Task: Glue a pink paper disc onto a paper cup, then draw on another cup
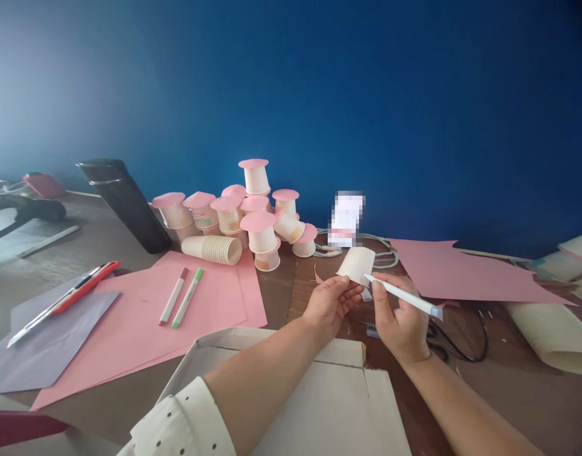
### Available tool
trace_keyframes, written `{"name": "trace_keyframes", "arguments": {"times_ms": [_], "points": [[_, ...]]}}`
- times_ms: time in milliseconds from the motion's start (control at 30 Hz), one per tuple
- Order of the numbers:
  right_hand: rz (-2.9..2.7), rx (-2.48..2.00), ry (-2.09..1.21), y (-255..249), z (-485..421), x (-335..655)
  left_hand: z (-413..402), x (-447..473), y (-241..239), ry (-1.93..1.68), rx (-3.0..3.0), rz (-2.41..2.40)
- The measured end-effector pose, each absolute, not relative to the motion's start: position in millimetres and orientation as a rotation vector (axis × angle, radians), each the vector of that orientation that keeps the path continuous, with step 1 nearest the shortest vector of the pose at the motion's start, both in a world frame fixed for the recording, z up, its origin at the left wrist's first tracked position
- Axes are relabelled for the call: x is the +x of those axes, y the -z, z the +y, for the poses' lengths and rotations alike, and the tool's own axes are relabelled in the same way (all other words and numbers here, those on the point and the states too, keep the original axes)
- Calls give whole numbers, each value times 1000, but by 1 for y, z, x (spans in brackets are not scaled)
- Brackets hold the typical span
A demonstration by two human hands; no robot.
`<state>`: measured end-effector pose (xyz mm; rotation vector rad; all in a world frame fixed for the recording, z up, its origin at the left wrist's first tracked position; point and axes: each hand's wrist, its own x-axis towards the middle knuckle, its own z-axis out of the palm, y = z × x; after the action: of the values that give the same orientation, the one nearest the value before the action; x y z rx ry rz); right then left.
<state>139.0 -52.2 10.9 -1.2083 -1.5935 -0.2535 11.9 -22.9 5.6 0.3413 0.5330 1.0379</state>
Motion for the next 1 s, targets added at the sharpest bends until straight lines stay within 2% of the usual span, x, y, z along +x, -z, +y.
{"name": "trace_keyframes", "arguments": {"times_ms": [1000], "points": [[-1632, -1231, 275, -11, -51, 140, -23, 12, -5, -1037, 358, 533]]}}
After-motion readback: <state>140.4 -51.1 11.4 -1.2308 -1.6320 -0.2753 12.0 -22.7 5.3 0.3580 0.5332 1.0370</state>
